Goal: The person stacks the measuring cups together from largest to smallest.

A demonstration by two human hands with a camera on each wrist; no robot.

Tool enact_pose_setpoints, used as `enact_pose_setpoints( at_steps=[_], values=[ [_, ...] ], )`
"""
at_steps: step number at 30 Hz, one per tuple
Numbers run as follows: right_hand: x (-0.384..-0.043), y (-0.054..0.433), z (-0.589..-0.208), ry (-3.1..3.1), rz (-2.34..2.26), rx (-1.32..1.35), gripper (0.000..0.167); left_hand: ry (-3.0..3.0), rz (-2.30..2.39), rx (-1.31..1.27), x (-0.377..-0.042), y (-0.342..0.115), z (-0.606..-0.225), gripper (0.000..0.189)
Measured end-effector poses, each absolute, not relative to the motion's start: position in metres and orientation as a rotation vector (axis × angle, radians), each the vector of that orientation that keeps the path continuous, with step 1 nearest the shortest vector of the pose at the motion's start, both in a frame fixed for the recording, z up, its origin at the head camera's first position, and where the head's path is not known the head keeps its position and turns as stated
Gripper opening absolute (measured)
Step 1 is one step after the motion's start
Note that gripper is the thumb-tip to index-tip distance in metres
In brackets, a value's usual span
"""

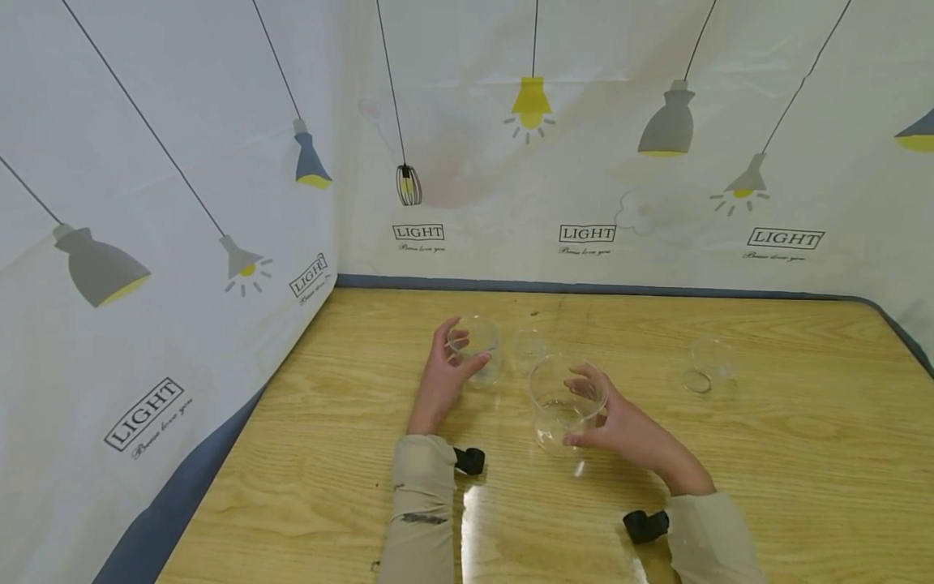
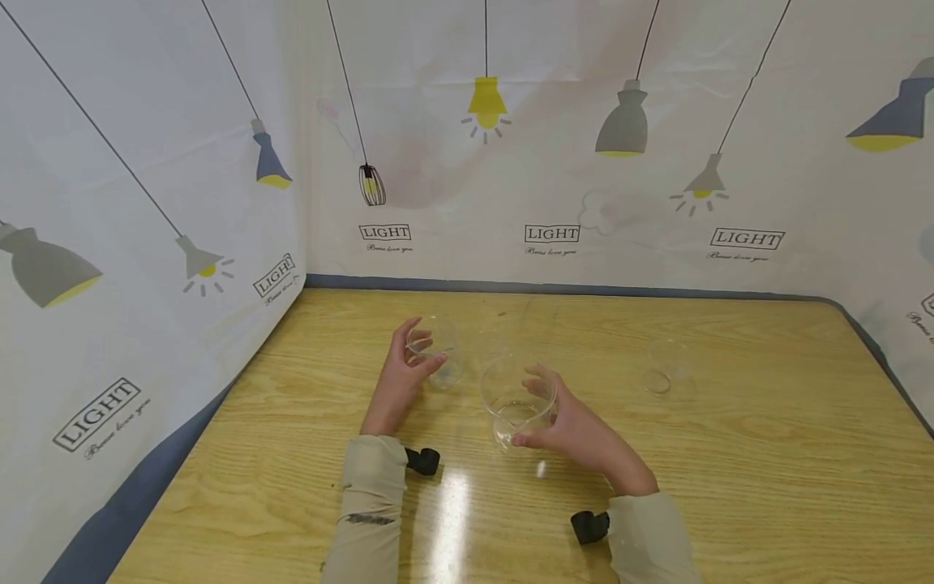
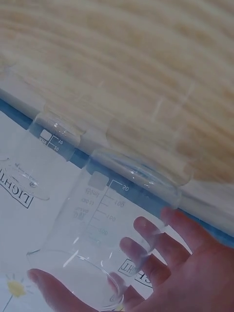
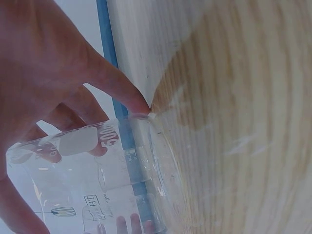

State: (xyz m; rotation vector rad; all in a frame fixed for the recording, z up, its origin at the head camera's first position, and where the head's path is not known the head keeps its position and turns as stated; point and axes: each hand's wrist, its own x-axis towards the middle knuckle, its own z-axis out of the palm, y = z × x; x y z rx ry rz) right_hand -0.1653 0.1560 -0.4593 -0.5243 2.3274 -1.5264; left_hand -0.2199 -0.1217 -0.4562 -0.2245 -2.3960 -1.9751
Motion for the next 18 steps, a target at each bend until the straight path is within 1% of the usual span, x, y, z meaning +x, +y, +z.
enact_pose_setpoints(
  at_steps=[2, 6, 18],
  values=[
    [-0.166, 0.156, -0.46, 2.327, -1.529, -0.522, 0.086, -2.411, -1.989, -0.213, -0.216, -0.121, -0.447, 0.073],
    [-0.166, 0.155, -0.46, 2.329, -1.532, -0.519, 0.086, -2.425, -2.006, -0.193, -0.215, -0.121, -0.444, 0.074],
    [-0.165, 0.156, -0.459, 2.323, -1.53, -0.54, 0.085, -2.431, -1.985, -0.168, -0.227, -0.124, -0.465, 0.073]
  ],
)
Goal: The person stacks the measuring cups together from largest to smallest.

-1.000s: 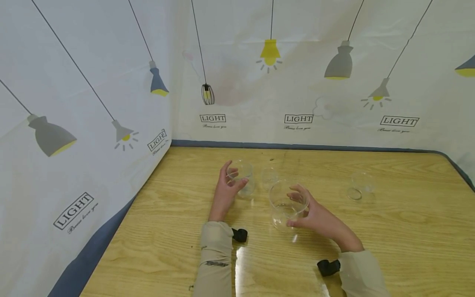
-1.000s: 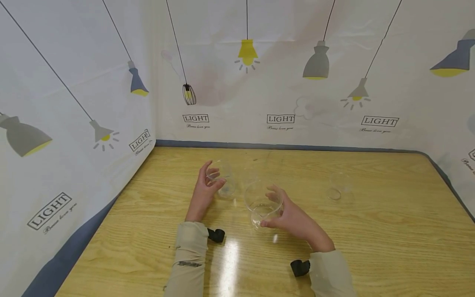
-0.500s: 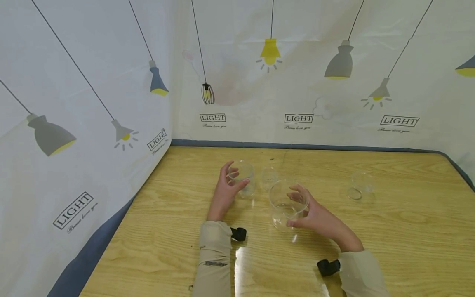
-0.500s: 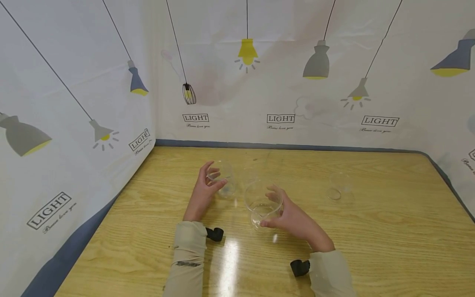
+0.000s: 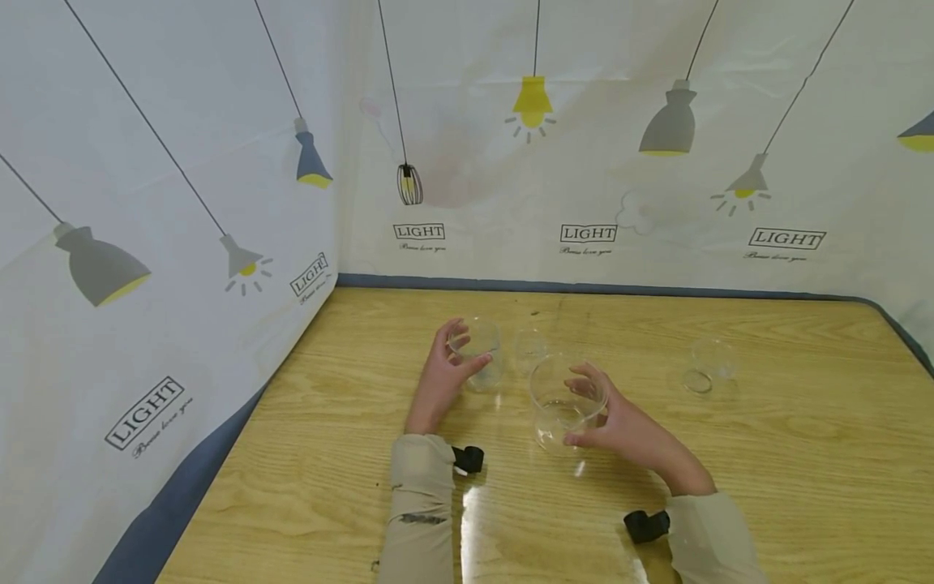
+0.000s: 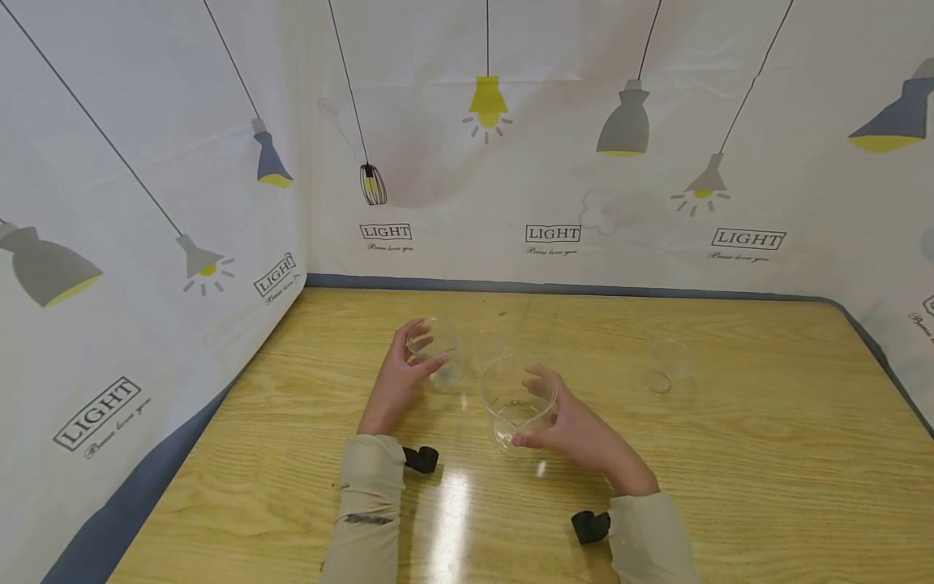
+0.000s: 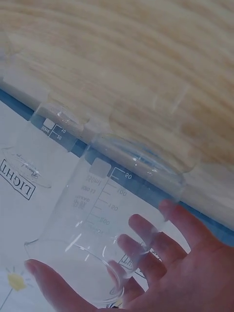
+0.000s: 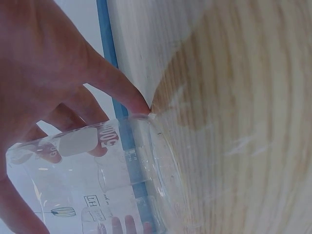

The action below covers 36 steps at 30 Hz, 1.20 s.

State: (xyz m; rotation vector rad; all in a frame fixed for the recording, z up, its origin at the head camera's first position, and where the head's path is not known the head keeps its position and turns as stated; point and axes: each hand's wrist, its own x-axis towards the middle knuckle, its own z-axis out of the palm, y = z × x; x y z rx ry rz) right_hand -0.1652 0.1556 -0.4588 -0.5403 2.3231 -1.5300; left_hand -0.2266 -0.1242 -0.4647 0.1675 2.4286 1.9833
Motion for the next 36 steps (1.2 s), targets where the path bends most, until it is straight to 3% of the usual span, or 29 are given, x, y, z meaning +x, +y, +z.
enact_pose_setpoints(
  at_steps=[17, 36],
  values=[
    [-0.165, 0.155, -0.46, 2.334, -1.521, -0.528, 0.085, 2.476, 1.847, -0.015, -0.225, -0.126, -0.459, 0.081],
    [-0.164, 0.155, -0.456, 2.326, -1.529, -0.523, 0.088, 2.497, 1.817, 0.06, -0.221, -0.124, -0.45, 0.076]
  ],
)
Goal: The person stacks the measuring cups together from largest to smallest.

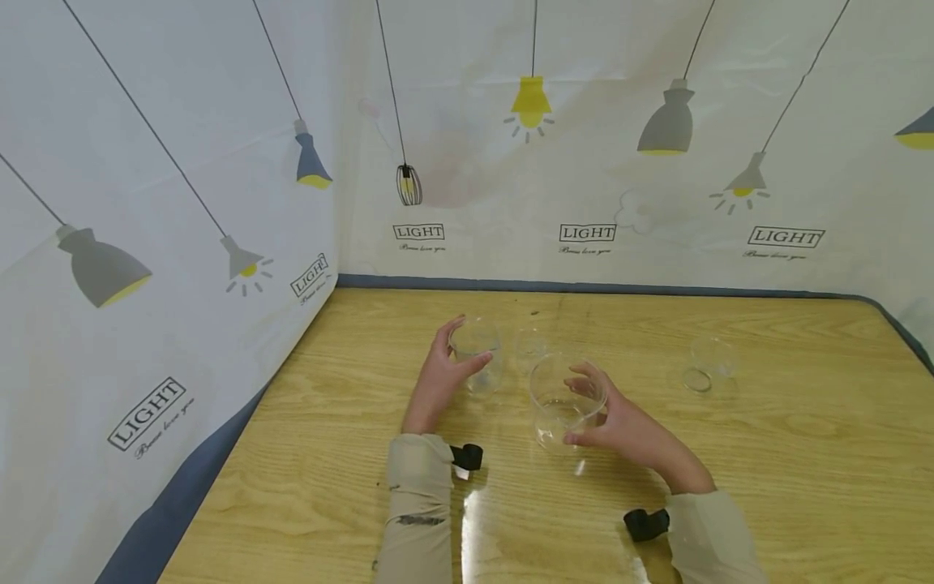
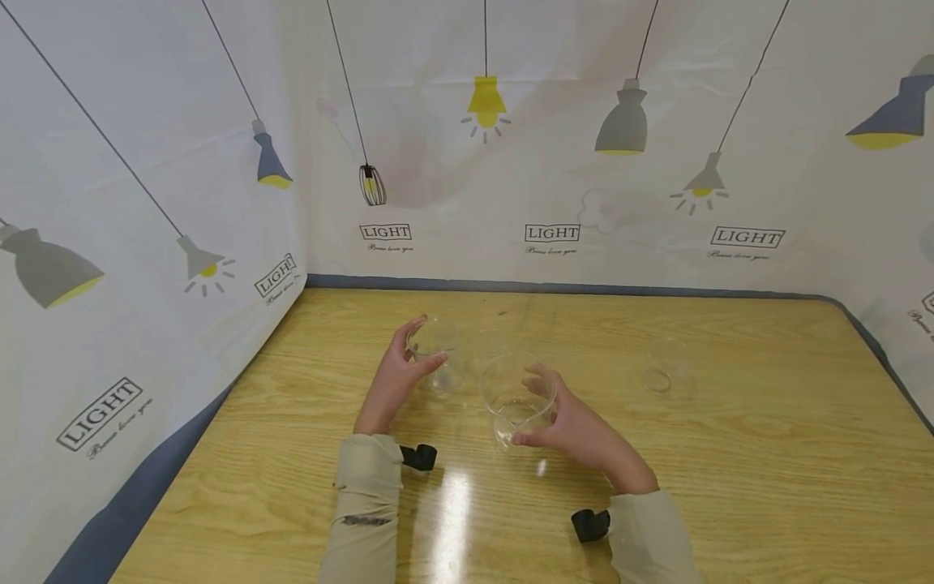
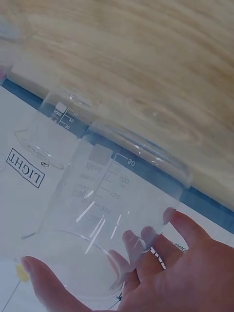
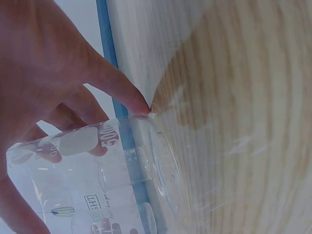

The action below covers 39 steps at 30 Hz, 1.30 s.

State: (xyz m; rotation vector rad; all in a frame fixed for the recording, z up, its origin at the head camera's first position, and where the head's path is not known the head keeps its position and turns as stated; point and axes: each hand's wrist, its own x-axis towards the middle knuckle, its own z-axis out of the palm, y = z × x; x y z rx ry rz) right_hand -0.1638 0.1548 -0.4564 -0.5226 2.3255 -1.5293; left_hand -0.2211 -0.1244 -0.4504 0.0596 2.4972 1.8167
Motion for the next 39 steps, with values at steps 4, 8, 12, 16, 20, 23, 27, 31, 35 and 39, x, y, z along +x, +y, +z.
enact_pose_setpoints(
  at_steps=[4, 8, 12, 16, 20, 23, 27, 31, 35, 39],
  values=[
    [-0.164, 0.155, -0.458, 2.317, -1.535, -0.523, 0.087, 2.496, 1.814, 0.076, -0.22, -0.124, -0.445, 0.076],
    [-0.165, 0.155, -0.458, 2.312, -1.541, -0.527, 0.086, 2.493, 1.821, 0.109, -0.22, -0.124, -0.44, 0.074],
    [-0.165, 0.155, -0.458, 2.316, -1.541, -0.527, 0.086, 2.484, 1.829, 0.115, -0.221, -0.124, -0.438, 0.075],
    [-0.165, 0.155, -0.459, 2.317, -1.543, -0.524, 0.086, 2.475, 1.819, 0.084, -0.221, -0.124, -0.437, 0.076],
    [-0.166, 0.156, -0.461, 2.317, -1.542, -0.526, 0.086, 2.472, 1.815, 0.095, -0.22, -0.125, -0.434, 0.078],
    [-0.166, 0.156, -0.461, 2.314, -1.543, -0.529, 0.086, 2.489, 1.806, 0.139, -0.219, -0.125, -0.432, 0.079],
    [-0.167, 0.156, -0.461, 2.309, -1.548, -0.533, 0.086, 2.505, 1.789, 0.174, -0.218, -0.125, -0.43, 0.079],
    [-0.166, 0.156, -0.461, 2.304, -1.549, -0.534, 0.085, 2.499, 1.791, 0.192, -0.219, -0.126, -0.429, 0.077],
    [-0.166, 0.156, -0.46, 2.308, -1.547, -0.532, 0.086, 2.498, 1.806, 0.225, -0.219, -0.126, -0.428, 0.077],
    [-0.165, 0.155, -0.459, 2.306, -1.549, -0.531, 0.086, 2.499, 1.819, 0.245, -0.219, -0.126, -0.427, 0.078]
  ],
)
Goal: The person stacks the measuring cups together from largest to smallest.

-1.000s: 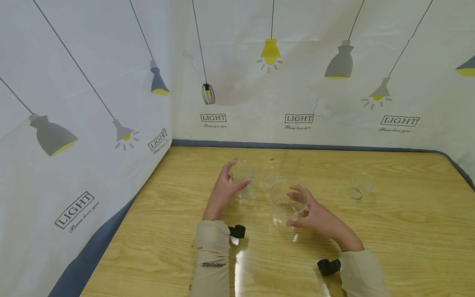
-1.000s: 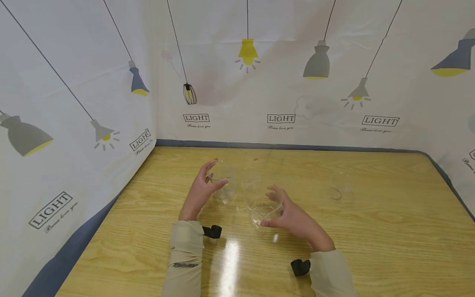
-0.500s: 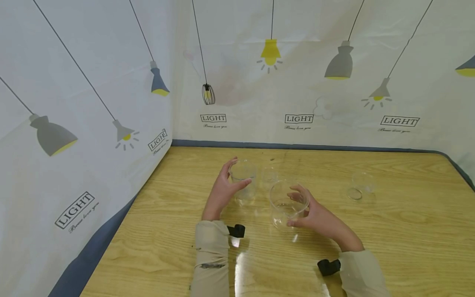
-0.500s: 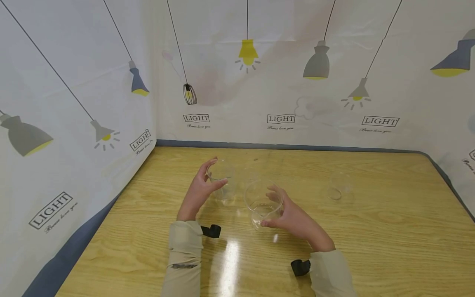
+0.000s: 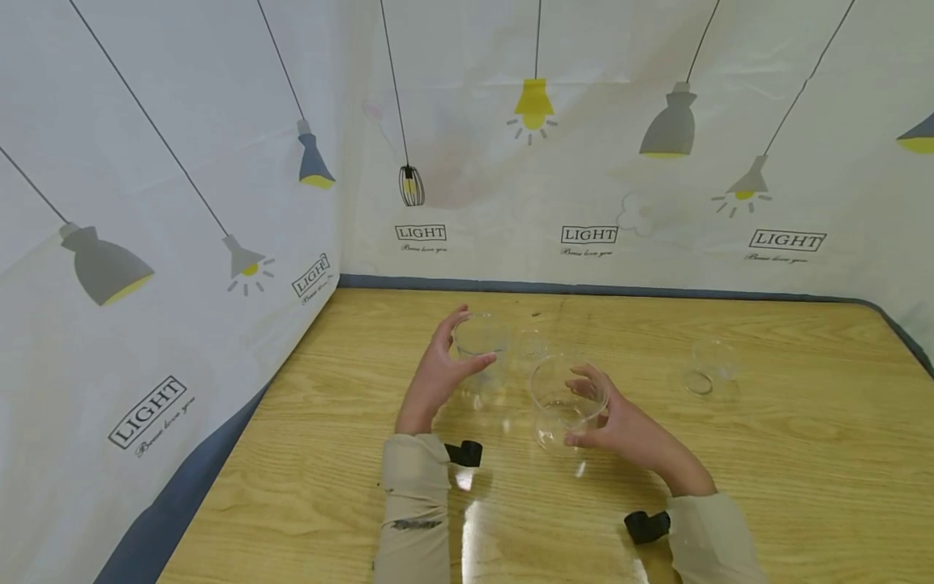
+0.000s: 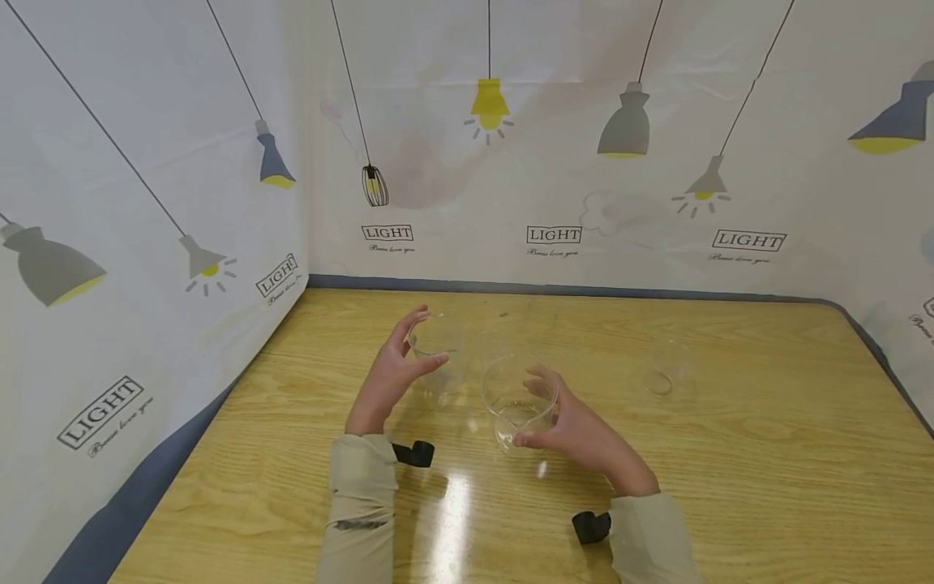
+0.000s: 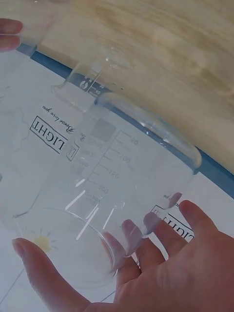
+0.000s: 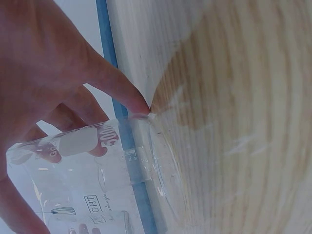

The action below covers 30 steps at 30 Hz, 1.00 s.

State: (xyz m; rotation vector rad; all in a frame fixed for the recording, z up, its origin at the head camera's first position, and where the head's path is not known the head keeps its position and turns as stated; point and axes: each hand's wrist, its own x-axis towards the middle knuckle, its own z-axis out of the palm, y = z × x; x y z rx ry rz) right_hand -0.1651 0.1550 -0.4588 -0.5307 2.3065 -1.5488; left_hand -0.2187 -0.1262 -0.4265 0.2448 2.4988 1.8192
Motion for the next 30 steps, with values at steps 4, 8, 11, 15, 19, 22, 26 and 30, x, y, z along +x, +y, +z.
enact_pose_setpoints(
  at_steps=[4, 8, 11, 15, 19, 22, 26, 30],
  values=[
    [-0.165, 0.155, -0.459, 2.299, -1.555, -0.53, 0.085, 2.476, 1.841, 0.24, -0.218, -0.126, -0.425, 0.079],
    [-0.165, 0.155, -0.458, 2.301, -1.555, -0.529, 0.085, 2.45, 1.863, 0.247, -0.216, -0.127, -0.422, 0.082],
    [-0.164, 0.155, -0.458, 2.303, -1.551, -0.523, 0.085, 2.449, 1.865, 0.269, -0.216, -0.127, -0.42, 0.083],
    [-0.164, 0.155, -0.457, 2.3, -1.55, -0.52, 0.084, 2.449, 1.86, 0.296, -0.215, -0.127, -0.418, 0.083],
    [-0.164, 0.155, -0.458, 2.293, -1.554, -0.525, 0.084, 2.438, 1.865, 0.33, -0.214, -0.126, -0.417, 0.079],
    [-0.165, 0.155, -0.459, 2.296, -1.553, -0.532, 0.084, 2.426, 1.871, 0.348, -0.213, -0.126, -0.415, 0.078],
    [-0.165, 0.156, -0.46, 2.302, -1.549, -0.535, 0.084, 2.427, 1.872, 0.373, -0.212, -0.125, -0.412, 0.076],
    [-0.165, 0.156, -0.46, 2.301, -1.55, -0.533, 0.084, 2.416, 1.876, 0.373, -0.211, -0.124, -0.41, 0.076]
  ],
)
